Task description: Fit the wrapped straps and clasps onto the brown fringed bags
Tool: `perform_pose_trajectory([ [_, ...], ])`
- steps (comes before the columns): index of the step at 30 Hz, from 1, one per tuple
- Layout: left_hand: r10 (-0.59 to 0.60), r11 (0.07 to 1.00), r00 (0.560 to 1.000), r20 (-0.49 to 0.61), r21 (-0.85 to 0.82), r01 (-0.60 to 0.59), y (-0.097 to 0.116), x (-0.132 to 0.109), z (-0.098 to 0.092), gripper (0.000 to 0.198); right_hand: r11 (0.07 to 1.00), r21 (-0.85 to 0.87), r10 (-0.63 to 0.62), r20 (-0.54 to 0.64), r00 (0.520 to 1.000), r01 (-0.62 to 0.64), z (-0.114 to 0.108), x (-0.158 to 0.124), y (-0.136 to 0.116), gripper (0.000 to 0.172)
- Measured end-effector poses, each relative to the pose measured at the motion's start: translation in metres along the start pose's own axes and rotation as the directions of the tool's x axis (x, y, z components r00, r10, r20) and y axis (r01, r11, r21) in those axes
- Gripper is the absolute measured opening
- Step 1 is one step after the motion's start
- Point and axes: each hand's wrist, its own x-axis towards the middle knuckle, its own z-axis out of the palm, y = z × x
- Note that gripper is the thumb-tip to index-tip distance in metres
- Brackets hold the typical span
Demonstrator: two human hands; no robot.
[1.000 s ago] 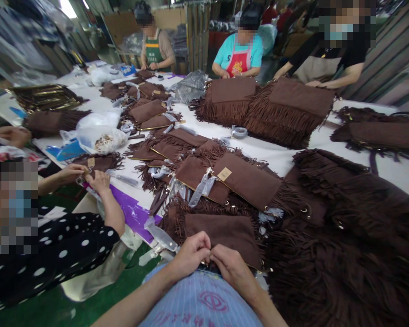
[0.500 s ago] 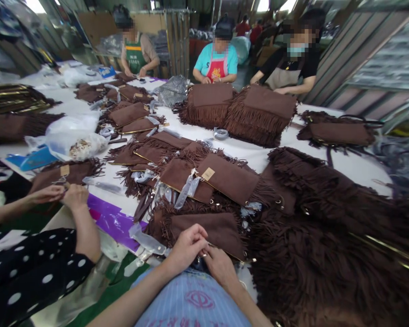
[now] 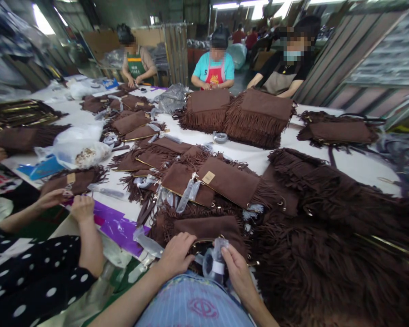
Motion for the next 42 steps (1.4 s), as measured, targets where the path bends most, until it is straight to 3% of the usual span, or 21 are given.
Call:
perform_pose_trajectory([
  [3, -0.064, 0.989, 0.998, -0.021, 0.131, 0.066, 0.005, 0.012, 0.0, 0.013, 0.903, 0.371, 0.233, 0.001, 0.973, -0.216, -0.001, -0.003, -0.005, 0.048],
  [5, -0.068, 0.987, 0.996, -0.059, 0.14, 0.075, 0.011, 0.021, -0.004, 0.014, 0.823, 0.482, 0.324, 0.038, 0.945, -0.301, -0.003, -0.008, -0.005, 0.052],
  [7, -0.058, 0.991, 0.995, -0.077, 0.116, 0.066, 0.016, 0.027, -0.01, 0.014, 0.848, 0.4, 0.354, 0.062, 0.933, -0.348, -0.007, -0.015, -0.002, 0.054],
  [11, -0.004, 1.0, 0.989, -0.146, -0.019, 0.002, 0.025, 0.026, -0.012, 0.015, 0.927, 0.063, 0.365, 0.075, 0.928, -0.37, -0.013, -0.025, 0.014, 0.05],
  [13, 0.02, 0.995, 0.98, -0.2, -0.091, -0.039, 0.029, 0.022, -0.01, 0.016, 0.894, 0.101, 0.425, 0.111, 0.898, -0.436, -0.013, -0.025, 0.018, 0.042],
  [17, -0.032, 0.983, 0.96, -0.279, -0.18, -0.02, 0.035, 0.025, -0.007, 0.018, 0.726, 0.378, 0.521, 0.241, 0.819, -0.574, -0.006, -0.017, 0.004, 0.023],
  [20, -0.1, 0.98, 0.958, -0.267, -0.193, 0.049, 0.032, 0.036, -0.01, 0.019, 0.55, 0.541, 0.508, 0.389, 0.769, -0.637, 0.001, -0.012, -0.014, 0.017],
  [23, -0.167, 0.969, 0.96, -0.223, -0.216, 0.119, 0.025, 0.048, -0.014, 0.019, 0.426, 0.565, 0.495, 0.509, 0.705, -0.707, 0.01, -0.012, -0.024, 0.027],
  [27, -0.187, 0.951, 0.961, -0.206, -0.284, 0.124, 0.019, 0.057, -0.015, 0.018, 0.34, 0.545, 0.569, 0.53, 0.629, -0.767, 0.019, -0.013, -0.018, 0.027],
  [29, -0.132, 0.952, 0.969, -0.207, -0.297, 0.066, 0.017, 0.055, -0.016, 0.017, 0.305, 0.6, 0.566, 0.51, 0.648, -0.739, 0.015, -0.011, -0.011, 0.022],
  [31, -0.065, 0.954, 0.979, -0.194, -0.299, 0.004, 0.015, 0.05, -0.019, 0.017, 0.308, 0.665, 0.532, 0.472, 0.703, -0.68, 0.007, -0.009, -0.005, 0.021],
  [33, -0.012, 0.956, 0.986, -0.168, -0.292, -0.038, 0.012, 0.043, -0.022, 0.015, 0.348, 0.706, 0.513, 0.407, 0.756, -0.617, -0.003, -0.007, 0.003, 0.024],
  [36, 0.06, 0.965, 0.992, -0.109, -0.247, -0.085, 0.009, 0.029, -0.022, 0.012, 0.406, 0.731, 0.542, 0.29, 0.789, -0.548, -0.009, -0.004, 0.02, 0.025],
  [38, 0.096, 0.976, 0.993, -0.068, -0.19, -0.107, 0.012, 0.02, -0.019, 0.015, 0.436, 0.748, 0.553, 0.217, 0.805, -0.501, -0.005, 0.0, 0.031, 0.023],
  [42, 0.149, 0.984, 0.988, -0.036, -0.093, -0.152, 0.025, 0.01, -0.009, 0.018, 0.577, 0.738, 0.458, 0.063, 0.887, -0.35, 0.017, 0.018, 0.045, 0.022],
])
